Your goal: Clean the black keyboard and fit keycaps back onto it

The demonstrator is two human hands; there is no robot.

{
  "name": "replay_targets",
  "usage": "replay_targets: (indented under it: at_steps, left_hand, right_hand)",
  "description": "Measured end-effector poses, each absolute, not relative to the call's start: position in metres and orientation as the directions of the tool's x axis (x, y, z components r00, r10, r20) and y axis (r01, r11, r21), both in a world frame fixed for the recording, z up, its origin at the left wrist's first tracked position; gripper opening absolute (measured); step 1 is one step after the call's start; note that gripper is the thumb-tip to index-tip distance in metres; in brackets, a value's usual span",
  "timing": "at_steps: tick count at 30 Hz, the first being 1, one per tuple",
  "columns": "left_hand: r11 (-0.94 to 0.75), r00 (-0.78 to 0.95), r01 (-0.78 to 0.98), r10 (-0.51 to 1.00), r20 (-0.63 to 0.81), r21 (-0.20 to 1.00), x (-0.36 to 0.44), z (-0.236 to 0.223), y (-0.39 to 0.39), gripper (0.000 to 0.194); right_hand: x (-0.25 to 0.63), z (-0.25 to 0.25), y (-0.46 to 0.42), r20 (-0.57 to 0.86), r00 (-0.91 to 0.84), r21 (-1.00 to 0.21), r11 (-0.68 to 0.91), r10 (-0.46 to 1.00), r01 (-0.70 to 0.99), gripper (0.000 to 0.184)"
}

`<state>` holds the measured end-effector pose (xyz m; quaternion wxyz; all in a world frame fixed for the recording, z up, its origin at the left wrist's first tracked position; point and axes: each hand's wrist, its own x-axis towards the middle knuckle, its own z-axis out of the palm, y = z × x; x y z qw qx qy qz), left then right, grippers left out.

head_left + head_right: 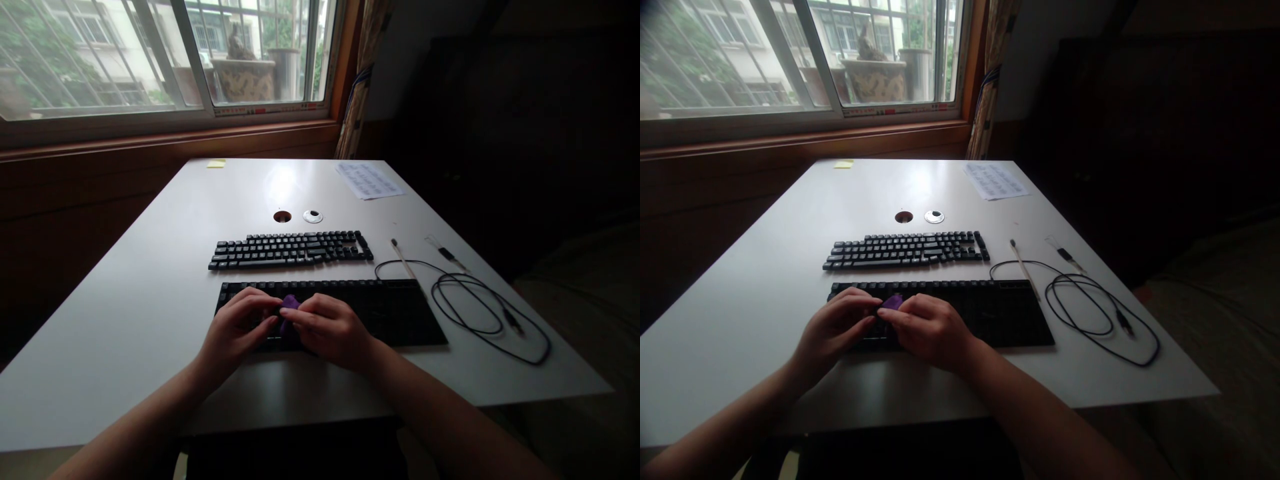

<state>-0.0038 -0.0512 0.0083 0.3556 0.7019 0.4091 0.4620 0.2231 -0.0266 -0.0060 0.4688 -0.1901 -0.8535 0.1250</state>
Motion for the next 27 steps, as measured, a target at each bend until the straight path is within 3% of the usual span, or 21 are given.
replay_targets:
  at_steps: [3, 12, 15, 21, 27]
  left_hand:
    - [-0.415, 0.238, 0.297, 0.904, 0.354, 0.86, -0.006, 0.011, -0.05, 0.014]
    - [-0.239, -0.028, 0.31, 0.965, 0.26, 0.92, -0.032, 0.008, -0.039, 0.025]
    - [-0.296, 0.038, 0.476, 0.948, 0.317, 0.828, -0.042, 0.007, -0.033, 0.021]
    - [-0.512, 0.249, 0.691, 0.831, 0.497, 0.51, -0.05, 0.004, -0.021, 0.011]
    - [-0.461, 0.26, 0.775, 0.856, 0.446, 0.432, -0.066, -0.005, -0.015, 0.016]
  right_hand:
    - [0.224, -0.006, -0.026, 0.748, -0.494, -0.392, 0.896, 0.443, 0.209, 0.04]
    - [0.231, -0.009, -0.023, 0.73, -0.504, -0.387, 0.887, 0.462, 0.252, 0.031]
    - [0.233, -0.009, -0.022, 0.725, -0.496, -0.402, 0.878, 0.478, 0.259, 0.031]
    - [0.235, -0.009, -0.021, 0.717, -0.493, -0.41, 0.87, 0.492, 0.272, 0.029]
    - [0.237, -0.006, -0.022, 0.716, -0.502, -0.408, 0.875, 0.485, 0.262, 0.026]
